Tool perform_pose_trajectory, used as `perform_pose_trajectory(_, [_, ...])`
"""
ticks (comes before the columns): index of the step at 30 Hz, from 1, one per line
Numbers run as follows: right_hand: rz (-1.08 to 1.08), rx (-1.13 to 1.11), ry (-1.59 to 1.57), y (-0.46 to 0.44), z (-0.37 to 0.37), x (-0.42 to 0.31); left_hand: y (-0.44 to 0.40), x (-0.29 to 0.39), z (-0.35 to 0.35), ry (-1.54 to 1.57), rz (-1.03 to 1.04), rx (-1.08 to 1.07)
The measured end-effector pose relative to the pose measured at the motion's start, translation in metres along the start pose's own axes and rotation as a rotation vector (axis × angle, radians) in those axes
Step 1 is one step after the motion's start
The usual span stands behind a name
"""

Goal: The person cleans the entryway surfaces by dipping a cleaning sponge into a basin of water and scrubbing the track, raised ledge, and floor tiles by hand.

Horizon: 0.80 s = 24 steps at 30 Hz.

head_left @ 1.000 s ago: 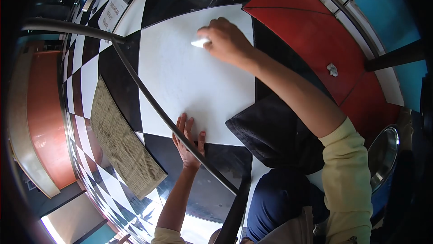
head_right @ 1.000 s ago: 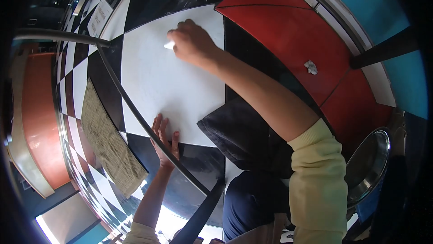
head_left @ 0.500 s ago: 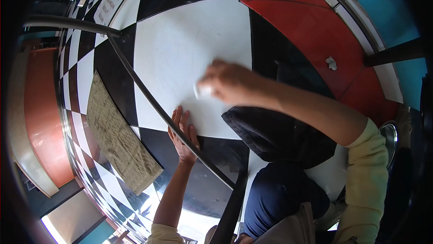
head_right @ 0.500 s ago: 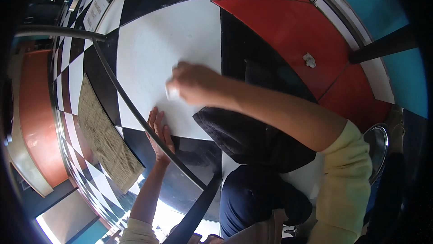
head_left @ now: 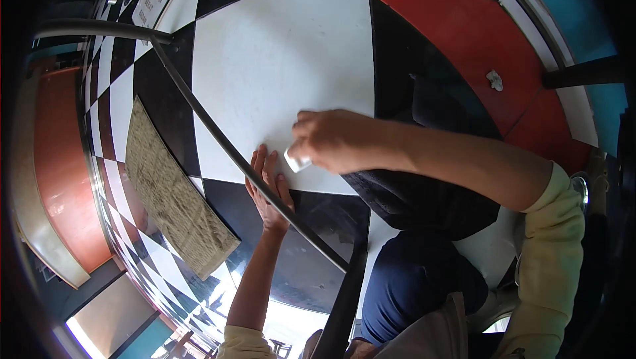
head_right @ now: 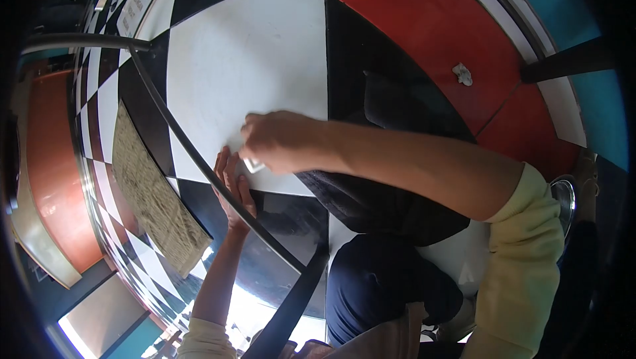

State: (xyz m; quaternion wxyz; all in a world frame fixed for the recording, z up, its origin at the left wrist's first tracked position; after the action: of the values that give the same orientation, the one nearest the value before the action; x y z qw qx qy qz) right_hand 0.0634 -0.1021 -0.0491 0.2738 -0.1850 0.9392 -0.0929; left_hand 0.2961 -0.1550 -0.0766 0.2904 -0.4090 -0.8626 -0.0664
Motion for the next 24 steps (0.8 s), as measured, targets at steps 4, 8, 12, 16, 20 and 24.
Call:
perform_pose_trajectory(4, [0.141, 0.278, 0.154, -0.021, -0.006, 0.039, 0.002, 0.001, -0.001, -0.017, 0.001, 0.002])
perform_pose_trajectory(8, [-0.026, 0.031, -0.005, -0.006, 0.007, -0.004, 0.003, -0.003, 0.001, 0.006, 0.004, 0.008])
perform_pose_trajectory(12, [0.201, 0.242, 0.128, -0.021, -0.011, 0.048, 0.004, -0.001, 0.0, -0.001, 0.008, 0.002])
perform_pose_trajectory(16, [0.03, 0.038, -0.008, 0.001, -0.001, 0.001, 0.002, -0.002, 0.0, -0.003, 0.012, 0.005])
perform_pose_trajectory(20, [0.142, 0.245, 0.097, -0.006, -0.014, 0.038, 0.002, -0.002, 0.001, -0.004, 0.011, 0.005])
perform_pose_trajectory(24, [0.037, 0.105, -0.064, 0.005, 0.003, -0.003, 0.001, -0.002, 0.0, 0.006, 0.013, 0.006])
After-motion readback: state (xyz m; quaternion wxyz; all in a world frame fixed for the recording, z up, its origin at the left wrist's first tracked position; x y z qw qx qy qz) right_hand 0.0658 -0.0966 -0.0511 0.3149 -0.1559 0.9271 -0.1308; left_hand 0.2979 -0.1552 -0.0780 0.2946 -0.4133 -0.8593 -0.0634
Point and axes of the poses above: each hand's wrist, its own y-axis away from the middle knuckle, its own z-axis out of the palm, x = y × z, the point moved 1 cm from there along -y, towards the middle knuckle, and after that the axes turned 13 degrees about y, right-handed, at the moved point
